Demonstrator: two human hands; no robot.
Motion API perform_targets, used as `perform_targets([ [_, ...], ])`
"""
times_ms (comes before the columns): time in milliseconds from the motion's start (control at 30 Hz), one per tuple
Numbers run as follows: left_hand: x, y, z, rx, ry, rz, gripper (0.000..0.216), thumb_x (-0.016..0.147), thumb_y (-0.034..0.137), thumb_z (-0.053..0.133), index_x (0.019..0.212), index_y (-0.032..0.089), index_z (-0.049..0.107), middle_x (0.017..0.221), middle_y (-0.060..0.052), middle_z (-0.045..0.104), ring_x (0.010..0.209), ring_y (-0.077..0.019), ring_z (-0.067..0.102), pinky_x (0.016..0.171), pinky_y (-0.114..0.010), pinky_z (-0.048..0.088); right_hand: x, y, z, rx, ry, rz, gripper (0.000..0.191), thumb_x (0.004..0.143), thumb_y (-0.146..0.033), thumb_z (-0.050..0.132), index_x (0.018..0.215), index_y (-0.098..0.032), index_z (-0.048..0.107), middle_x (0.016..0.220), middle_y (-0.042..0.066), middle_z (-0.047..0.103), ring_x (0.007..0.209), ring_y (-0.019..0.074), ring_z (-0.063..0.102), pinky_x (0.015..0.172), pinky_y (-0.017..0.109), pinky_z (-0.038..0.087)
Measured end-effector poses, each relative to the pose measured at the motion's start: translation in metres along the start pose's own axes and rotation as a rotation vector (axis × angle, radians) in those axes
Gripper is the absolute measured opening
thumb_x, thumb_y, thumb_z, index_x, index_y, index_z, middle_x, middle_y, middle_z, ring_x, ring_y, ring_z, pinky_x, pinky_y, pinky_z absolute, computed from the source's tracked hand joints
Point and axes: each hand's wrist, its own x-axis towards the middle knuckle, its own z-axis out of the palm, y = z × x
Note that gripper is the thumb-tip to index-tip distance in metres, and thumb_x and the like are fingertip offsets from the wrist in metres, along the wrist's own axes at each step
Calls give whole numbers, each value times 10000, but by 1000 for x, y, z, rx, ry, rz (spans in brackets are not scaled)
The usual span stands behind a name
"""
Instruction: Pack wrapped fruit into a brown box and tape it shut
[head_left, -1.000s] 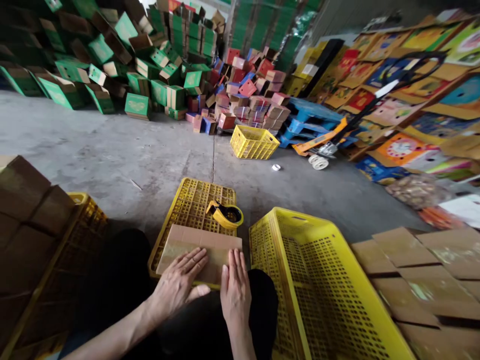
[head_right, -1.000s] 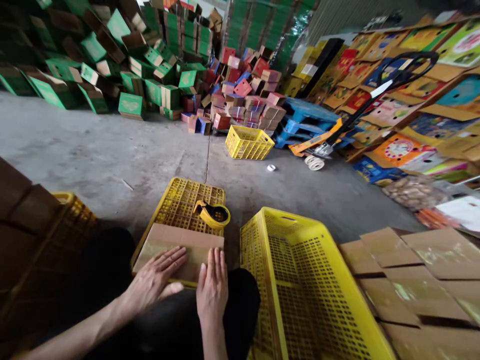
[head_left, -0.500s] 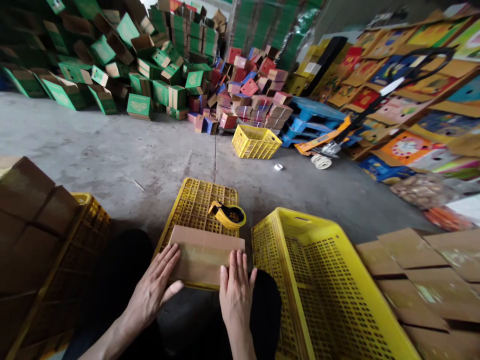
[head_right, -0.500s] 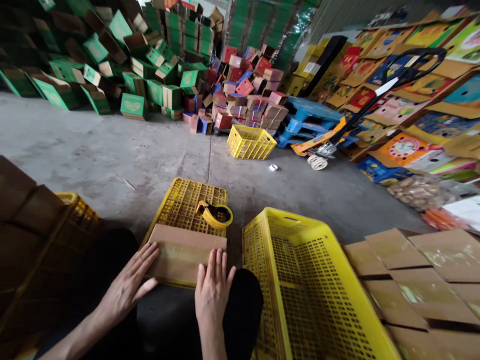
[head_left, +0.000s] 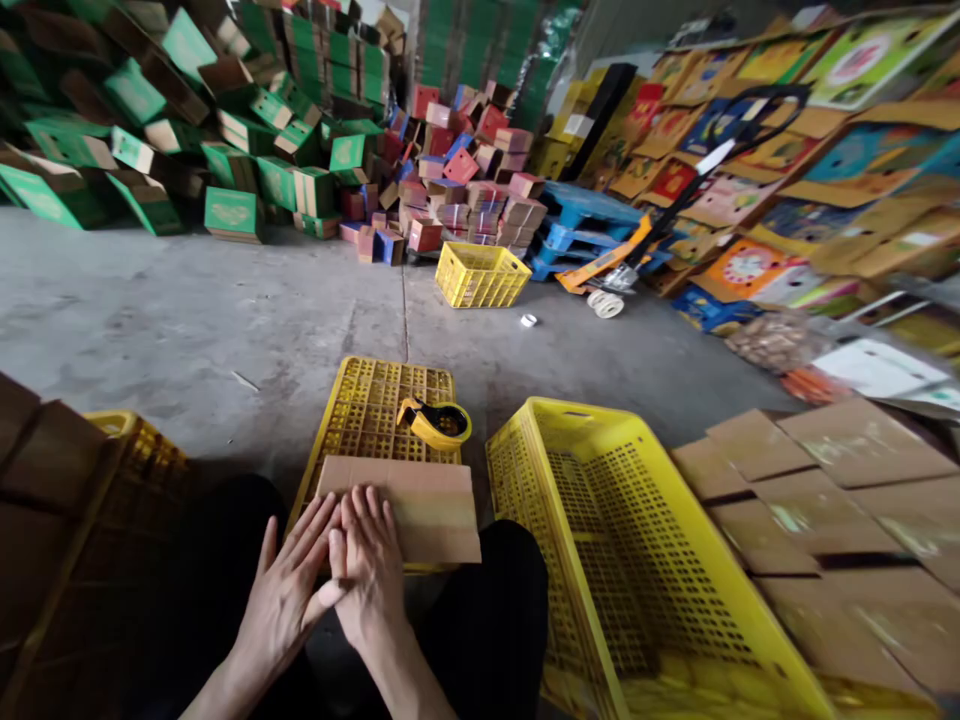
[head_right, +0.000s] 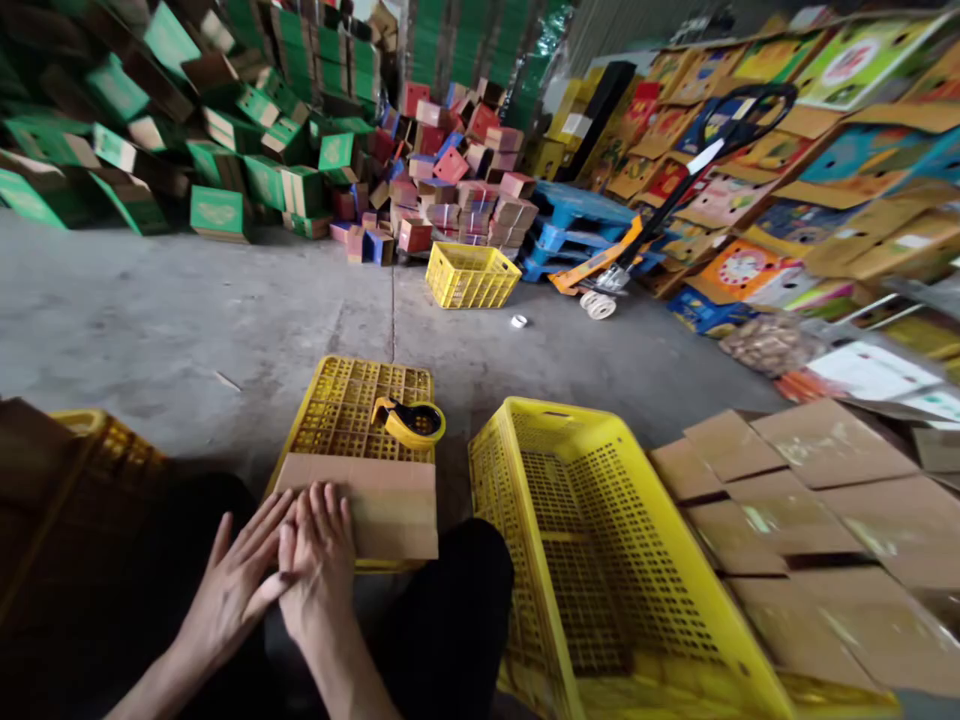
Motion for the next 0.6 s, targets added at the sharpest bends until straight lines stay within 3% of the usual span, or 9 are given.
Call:
perform_targets([
  [167, 0, -4, -7, 46, -10, 47, 750, 1064, 596, 408, 1701, 289, 156, 1669, -112, 421, 1528, -299, 420, 1301, -535, -38, -15, 31, -42, -43, -75, 39, 460, 1106, -380, 462, 1552, -278, 512, 1582, 14, 536, 1488, 224, 486, 1285, 468, 322],
  [333, 7, -3, -15, 74, 23, 58, 677, 1081, 512, 424, 1688, 290, 221, 1630, -109, 483, 1482, -298, 483, 1305, -554, -7, -32, 86, -82, -132, -48, 159, 473, 1113, -316, 430, 1575, -238, 491, 1585, 72, 523, 1482, 283, 494, 1240, 523, 398],
  [433, 15, 0, -18, 78, 62, 69, 643, 1074, 495, 473, 1658, 284, 304, 1581, -111, 547, 1421, -315, 552, 1311, -577, 62, -34, 115, -89, -41, 31, 222, 472, 1111, -347, 434, 1548, -198, 531, 1599, 110, 497, 1456, 278, 524, 1158, 427, 516],
  [600, 33, 14, -9, 52, 118, 61, 760, 1040, 578, 513, 1660, 207, 279, 1602, -177, 505, 1439, -356, 538, 1257, -542, 336, -27, 136, -86, 194, 103, 339, 466, 1108, -384, 435, 1516, -202, 568, 1437, 107, 662, 1297, 236, 674, 1070, 330, 581],
])
